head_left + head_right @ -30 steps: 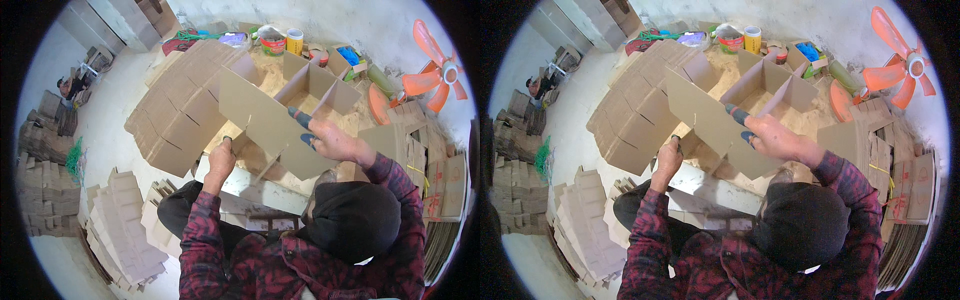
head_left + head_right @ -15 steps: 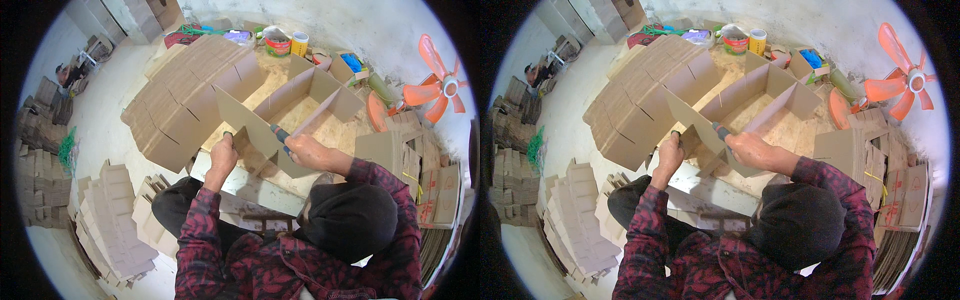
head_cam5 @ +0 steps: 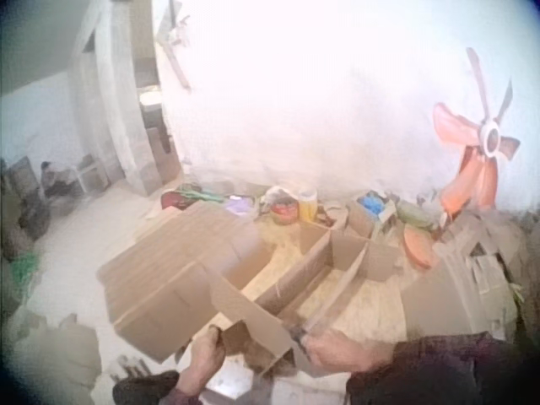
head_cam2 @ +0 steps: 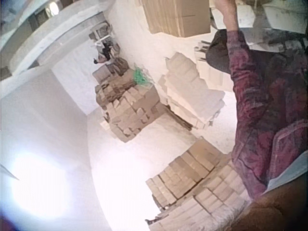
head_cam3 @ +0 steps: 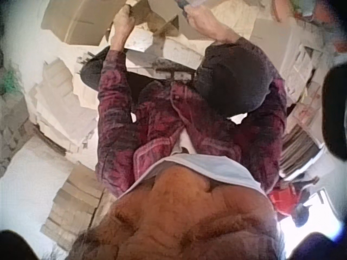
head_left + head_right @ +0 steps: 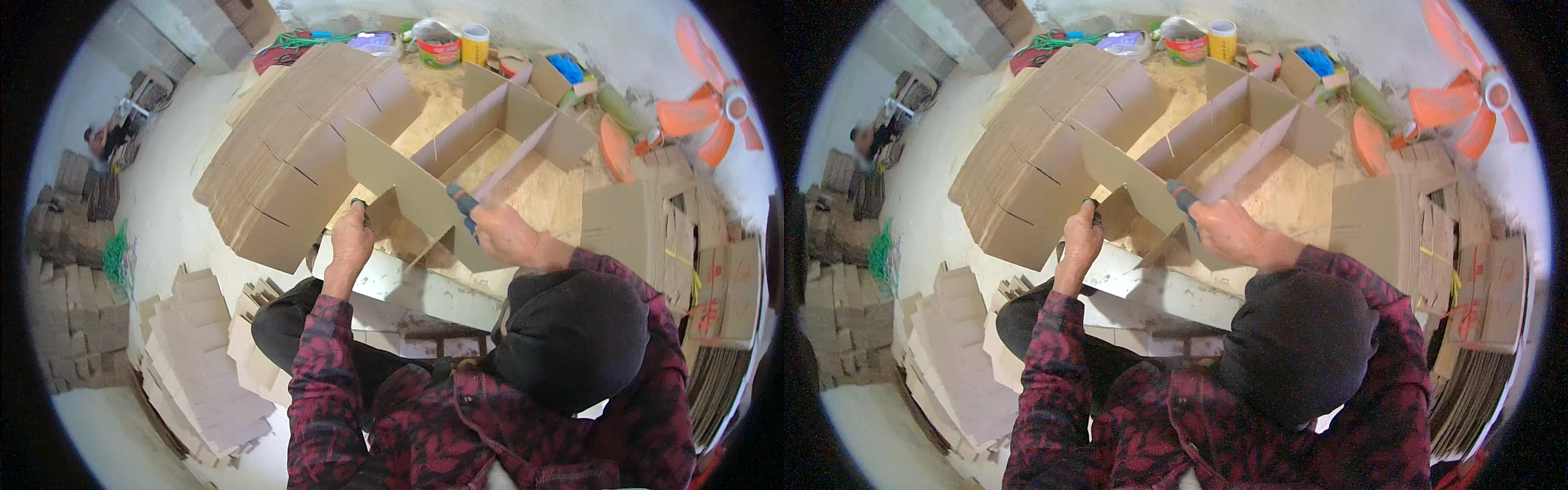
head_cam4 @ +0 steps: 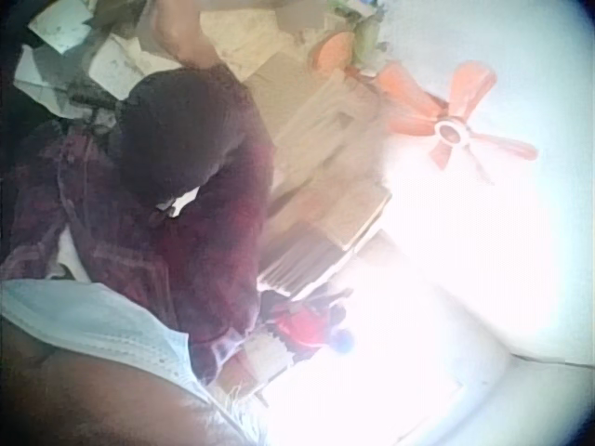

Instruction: The person sits on the floor and uses a knife to cut pre-scored lines on flat cardboard sheets. They repeatedly lift and separate the cut sections, then place the finished pieces aside.

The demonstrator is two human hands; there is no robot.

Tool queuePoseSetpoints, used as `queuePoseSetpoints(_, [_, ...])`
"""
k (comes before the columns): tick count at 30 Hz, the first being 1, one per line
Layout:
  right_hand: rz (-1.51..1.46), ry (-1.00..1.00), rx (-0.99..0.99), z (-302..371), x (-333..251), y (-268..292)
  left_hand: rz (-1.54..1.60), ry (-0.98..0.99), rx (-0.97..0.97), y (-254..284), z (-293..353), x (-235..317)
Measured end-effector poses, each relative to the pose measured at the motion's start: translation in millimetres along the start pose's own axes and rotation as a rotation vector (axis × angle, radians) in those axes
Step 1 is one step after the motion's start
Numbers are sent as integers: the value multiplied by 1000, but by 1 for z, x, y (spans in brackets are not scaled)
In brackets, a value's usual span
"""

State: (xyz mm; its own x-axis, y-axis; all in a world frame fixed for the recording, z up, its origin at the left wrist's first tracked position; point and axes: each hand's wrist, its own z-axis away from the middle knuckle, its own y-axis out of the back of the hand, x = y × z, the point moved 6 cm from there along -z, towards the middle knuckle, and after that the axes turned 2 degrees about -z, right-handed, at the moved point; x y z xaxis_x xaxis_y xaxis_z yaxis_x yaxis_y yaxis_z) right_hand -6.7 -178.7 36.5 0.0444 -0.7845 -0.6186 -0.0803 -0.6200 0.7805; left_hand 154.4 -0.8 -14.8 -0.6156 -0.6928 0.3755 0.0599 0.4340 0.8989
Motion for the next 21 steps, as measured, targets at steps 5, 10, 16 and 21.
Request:
queuePoseSetpoints(5, [270, -33, -251, -18, 16, -10, -3, -95, 26, -20, -18, 27])
queuePoseSetpoints(10, [210, 49, -9, -12, 25, 40, -47, -109, 18, 5, -27, 24])
queuePoseSetpoints(16, [405, -542, 567, 205, 135, 108, 211, -253, 34, 6, -17, 113])
queuePoseSetpoints(21, [749, -707, 554, 351, 162, 93, -32, -194, -390, -47, -23, 149])
